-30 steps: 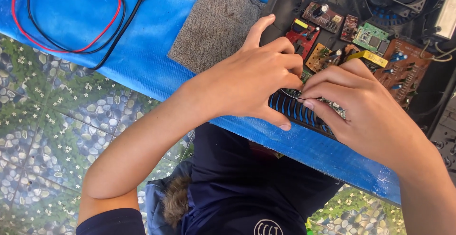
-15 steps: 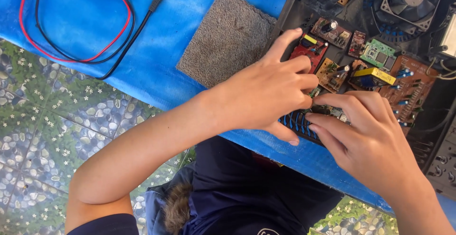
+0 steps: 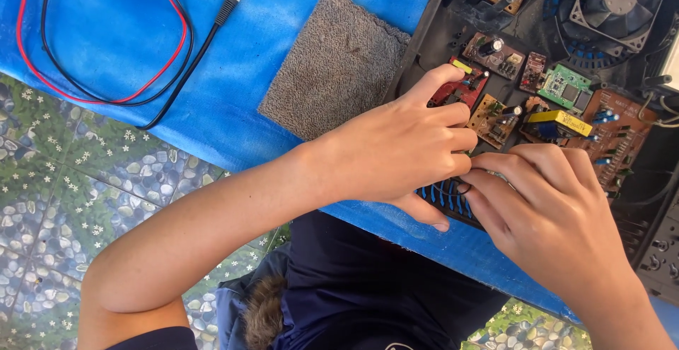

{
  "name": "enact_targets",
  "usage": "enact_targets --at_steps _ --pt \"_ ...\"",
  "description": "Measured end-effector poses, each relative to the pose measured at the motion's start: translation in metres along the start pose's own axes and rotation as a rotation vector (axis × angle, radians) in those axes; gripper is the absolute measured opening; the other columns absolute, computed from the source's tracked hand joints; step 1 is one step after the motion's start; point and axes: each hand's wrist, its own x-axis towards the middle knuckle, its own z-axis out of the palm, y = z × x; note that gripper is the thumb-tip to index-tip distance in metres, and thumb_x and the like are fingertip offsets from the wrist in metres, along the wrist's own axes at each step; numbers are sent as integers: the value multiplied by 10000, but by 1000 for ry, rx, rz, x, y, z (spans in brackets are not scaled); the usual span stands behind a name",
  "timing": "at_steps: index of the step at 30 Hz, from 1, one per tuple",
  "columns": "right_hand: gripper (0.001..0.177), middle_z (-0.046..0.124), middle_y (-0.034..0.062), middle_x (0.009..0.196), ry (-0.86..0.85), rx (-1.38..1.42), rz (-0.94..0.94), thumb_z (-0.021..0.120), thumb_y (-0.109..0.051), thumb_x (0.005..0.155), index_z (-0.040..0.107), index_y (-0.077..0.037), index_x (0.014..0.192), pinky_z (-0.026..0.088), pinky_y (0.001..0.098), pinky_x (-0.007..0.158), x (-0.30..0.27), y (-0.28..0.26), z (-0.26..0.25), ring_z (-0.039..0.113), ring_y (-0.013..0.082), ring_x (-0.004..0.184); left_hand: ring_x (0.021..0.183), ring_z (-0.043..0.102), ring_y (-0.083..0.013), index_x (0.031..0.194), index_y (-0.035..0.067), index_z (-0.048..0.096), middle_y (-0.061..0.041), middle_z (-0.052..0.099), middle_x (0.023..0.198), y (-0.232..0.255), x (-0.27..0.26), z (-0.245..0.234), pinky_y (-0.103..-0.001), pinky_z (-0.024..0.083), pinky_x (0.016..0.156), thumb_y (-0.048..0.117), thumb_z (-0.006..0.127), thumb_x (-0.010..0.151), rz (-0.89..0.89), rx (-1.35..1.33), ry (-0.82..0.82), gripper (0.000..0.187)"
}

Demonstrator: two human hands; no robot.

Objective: Connecting a small circuit board component to the main assembly of an electronic device

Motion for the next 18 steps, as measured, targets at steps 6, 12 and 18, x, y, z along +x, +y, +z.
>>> enact_targets --at_steps 6,12,18 --pt "191 672 -33 1251 -36 -41 20 726 -308 951 711 -172 1084 498 403 841 4 -3 -2 548 243 1171 929 619 -227 881 177 759 48 614 828 1 -1 0 -579 325 1181 939 667 797 -17 -12 7 772" --pt "225 634 11 1345 -78 -15 31 720 -330 940 685 -183 1107 481 450 890 6 -1 -9 531 275 1232 932 614 -243 891 158 779 30 637 847 0 -1 3 -604 338 1162 910 702 787 -28 -65 22 762" --pt "56 638 -32 1412 -69 39 53 718 -296 944 719 -266 992 455 485 951 12 7 -8 538 279 1277 943 612 -243 914 190 791 37 634 866 0 -1 5 -598 333 1150 938 686 779 -33 -25 4 767"
